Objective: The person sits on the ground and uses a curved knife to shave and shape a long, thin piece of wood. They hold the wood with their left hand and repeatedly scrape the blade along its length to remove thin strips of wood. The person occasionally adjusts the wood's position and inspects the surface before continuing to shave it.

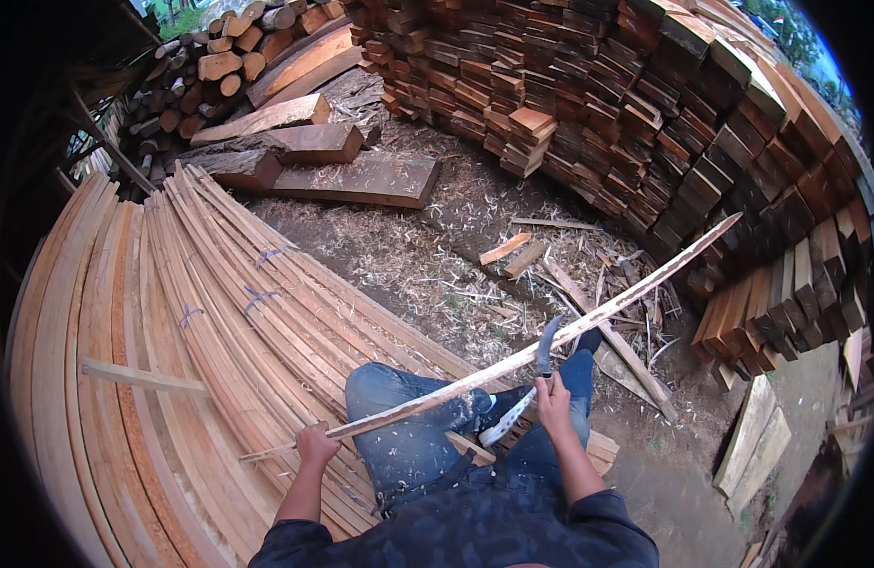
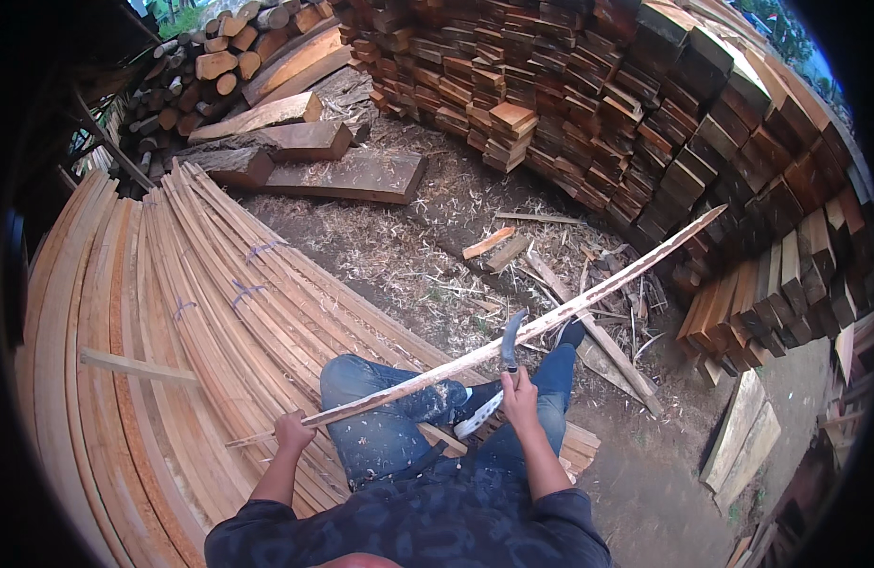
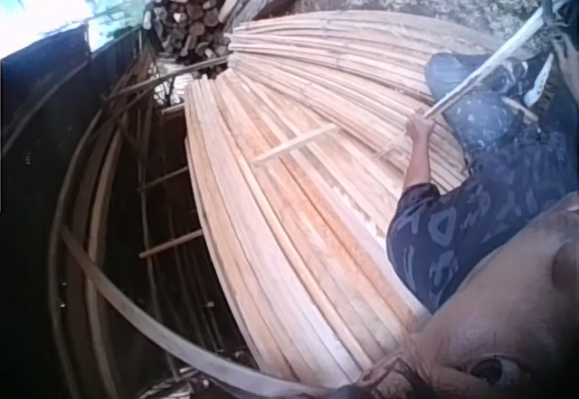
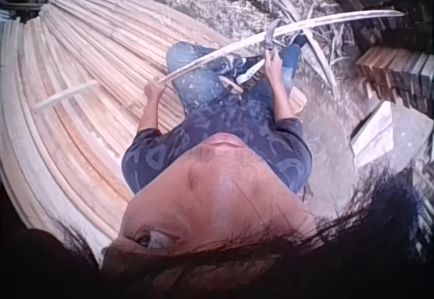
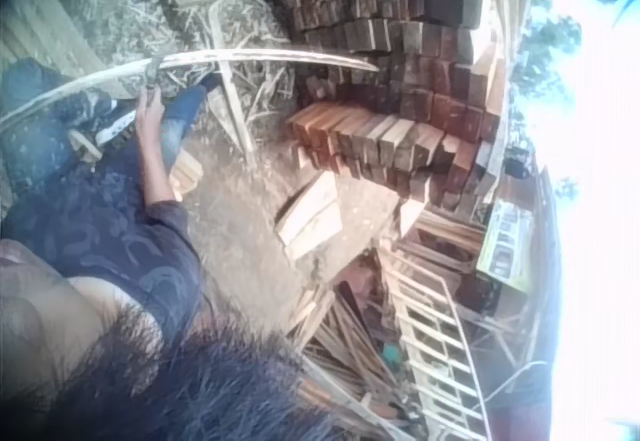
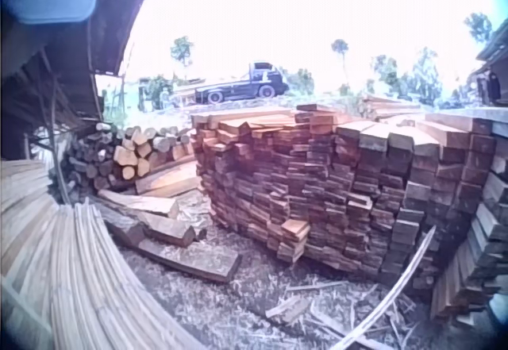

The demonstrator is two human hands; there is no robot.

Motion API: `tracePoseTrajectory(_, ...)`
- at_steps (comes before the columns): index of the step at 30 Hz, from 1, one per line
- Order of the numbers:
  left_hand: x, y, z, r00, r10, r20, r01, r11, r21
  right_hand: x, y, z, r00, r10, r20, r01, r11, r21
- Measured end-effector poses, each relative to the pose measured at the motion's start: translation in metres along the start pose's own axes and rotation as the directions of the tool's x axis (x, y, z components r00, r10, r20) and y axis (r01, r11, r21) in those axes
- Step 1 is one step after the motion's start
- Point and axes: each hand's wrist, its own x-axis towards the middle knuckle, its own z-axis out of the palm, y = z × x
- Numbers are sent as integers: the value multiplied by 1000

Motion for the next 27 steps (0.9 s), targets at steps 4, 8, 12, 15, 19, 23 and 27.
tracePoseTrajectory(4,-3,-2,2,1000,-6,27,7,999,-41,-23,4,-5,659,-115,743,527,775,-347)
tracePoseTrajectory(8,-4,-2,3,1000,-3,11,3,999,-38,-33,14,1,766,-265,586,513,801,-309)
tracePoseTrajectory(12,-3,1,1,1000,-15,8,16,1000,-19,-56,21,5,799,-318,511,486,841,-236)
tracePoseTrajectory(15,-3,1,-2,999,-39,17,39,999,-25,-49,15,-11,806,-445,390,540,823,-176)
tracePoseTrajectory(19,-3,1,1,999,-28,19,29,999,-45,-21,25,-10,992,-61,-108,75,988,135)
tracePoseTrajectory(23,-1,-5,3,999,-27,31,28,999,-38,-12,14,-22,993,-21,-119,23,1000,15)
tracePoseTrajectory(27,-2,-3,-1,997,-55,55,57,998,-40,-2,20,-64,996,6,-86,6,989,145)
